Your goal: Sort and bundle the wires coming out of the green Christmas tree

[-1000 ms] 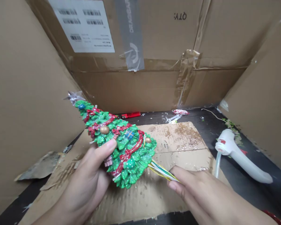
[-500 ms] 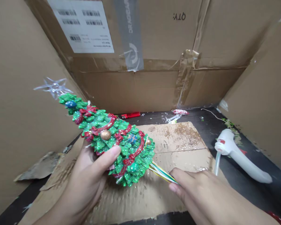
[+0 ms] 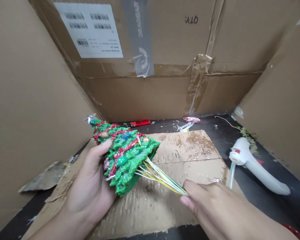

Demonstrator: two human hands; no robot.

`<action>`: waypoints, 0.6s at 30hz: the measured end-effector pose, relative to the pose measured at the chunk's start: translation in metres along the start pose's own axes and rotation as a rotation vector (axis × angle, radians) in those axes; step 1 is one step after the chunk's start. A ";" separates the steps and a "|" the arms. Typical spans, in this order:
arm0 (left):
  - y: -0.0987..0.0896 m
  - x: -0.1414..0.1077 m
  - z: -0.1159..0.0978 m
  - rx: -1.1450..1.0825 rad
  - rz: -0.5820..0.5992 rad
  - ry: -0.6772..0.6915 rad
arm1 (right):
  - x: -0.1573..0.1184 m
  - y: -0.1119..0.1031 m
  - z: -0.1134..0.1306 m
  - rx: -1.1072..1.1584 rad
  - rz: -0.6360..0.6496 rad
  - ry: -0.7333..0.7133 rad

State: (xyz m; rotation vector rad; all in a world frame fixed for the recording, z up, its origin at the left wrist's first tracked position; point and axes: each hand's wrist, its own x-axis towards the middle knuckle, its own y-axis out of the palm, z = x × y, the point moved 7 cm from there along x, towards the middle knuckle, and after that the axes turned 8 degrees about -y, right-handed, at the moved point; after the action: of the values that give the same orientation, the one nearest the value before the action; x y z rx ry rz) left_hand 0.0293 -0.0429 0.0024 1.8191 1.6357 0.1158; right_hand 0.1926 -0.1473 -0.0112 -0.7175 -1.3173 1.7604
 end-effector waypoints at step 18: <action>-0.010 0.002 -0.015 0.239 -0.063 0.259 | -0.003 0.008 -0.010 0.180 0.123 0.156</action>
State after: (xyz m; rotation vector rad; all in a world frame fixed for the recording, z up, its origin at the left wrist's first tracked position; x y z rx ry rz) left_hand 0.0136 -0.0345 0.0077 1.9947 1.9560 0.1376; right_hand 0.1997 -0.1460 -0.0221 -0.8294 -1.0158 1.8524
